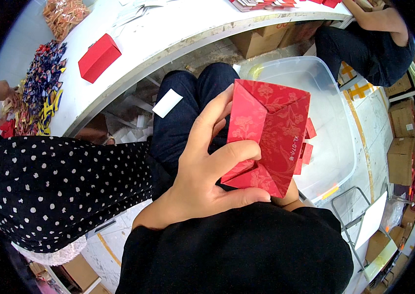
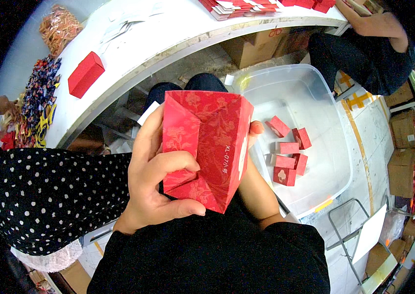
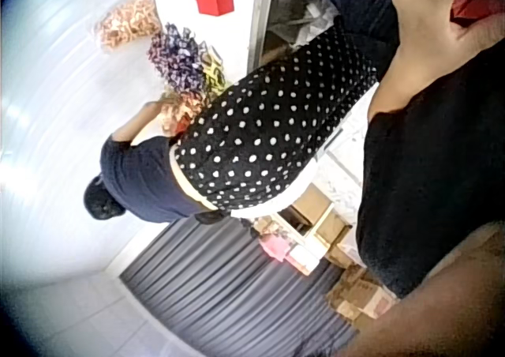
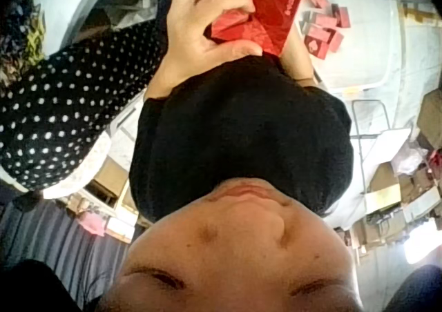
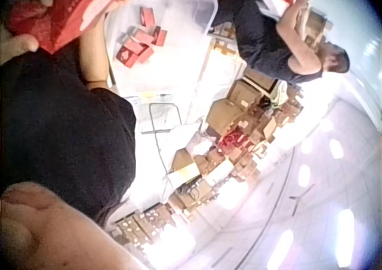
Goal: The person assembles red paper gift boxes by picking up flat templates from a stack and folding them into a box shape. The person repeatedly folds the sides and flaps of each red paper template by hand until a rectangular box is formed, then places the completed boxes into a large plastic bin.
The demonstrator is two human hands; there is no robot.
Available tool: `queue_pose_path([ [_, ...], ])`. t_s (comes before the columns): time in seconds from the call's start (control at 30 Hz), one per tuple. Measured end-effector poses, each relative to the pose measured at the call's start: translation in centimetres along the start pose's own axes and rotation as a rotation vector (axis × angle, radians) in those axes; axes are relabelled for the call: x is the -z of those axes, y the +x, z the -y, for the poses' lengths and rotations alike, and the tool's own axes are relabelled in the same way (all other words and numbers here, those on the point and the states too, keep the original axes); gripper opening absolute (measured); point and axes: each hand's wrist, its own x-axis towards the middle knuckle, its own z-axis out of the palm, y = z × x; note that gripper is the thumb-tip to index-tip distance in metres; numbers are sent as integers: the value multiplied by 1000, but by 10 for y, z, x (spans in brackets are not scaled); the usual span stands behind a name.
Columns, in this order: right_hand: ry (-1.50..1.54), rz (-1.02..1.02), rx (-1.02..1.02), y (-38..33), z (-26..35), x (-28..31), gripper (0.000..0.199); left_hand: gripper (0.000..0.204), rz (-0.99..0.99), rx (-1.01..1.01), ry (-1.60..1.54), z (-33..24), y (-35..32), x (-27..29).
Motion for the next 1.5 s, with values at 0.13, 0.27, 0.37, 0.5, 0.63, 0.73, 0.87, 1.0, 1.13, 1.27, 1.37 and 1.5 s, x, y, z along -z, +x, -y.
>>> queue_pose_path([
  [0.13, -84, -149, -14, -5, 17, 4, 63, 50, -36, 102, -116, 2, -6, 6],
  [0.27, -191, -110, -179, 0, 45, -13, 64, 81, -85, 354, -511, 8, -9, 21],
  [0.37, -446, -367, -238, -10, 55, -18, 71, 94, -181, 459, -478, 10, -9, 23],
  [0.5, -596, -342, -194, -5, 29, -36, 75, 77, -235, 497, -384, 16, -8, 9],
  [0.63, -325, -136, -144, 1, 10, -37, 73, 68, -288, 494, -560, 28, -11, 7],
  [0.73, -311, -174, -243, 5, 8, -47, 59, 60, -302, 567, -585, 39, -14, 10],
  [0.87, -257, -249, -370, 9, 6, -53, 45, 57, -370, 648, -784, 37, -12, 13],
  [1.0, -485, -345, -284, 11, -4, -60, 39, 57, -322, 658, -815, 45, -21, 13],
  [1.13, -924, -406, -55, 26, -8, -66, 24, 58, -557, 608, -778, 44, -22, 26],
  [1.27, -1219, -329, -38, 28, -9, -86, 19, 59, -661, 539, -604, 37, -18, 45],
  [1.37, -1238, -385, -15, 33, -24, -83, 18, 59, -662, 497, -539, 43, -22, 50],
  [1.5, -1248, -424, 28, 34, -31, -72, 15, 59, -622, 490, -529, 47, -26, 52],
])
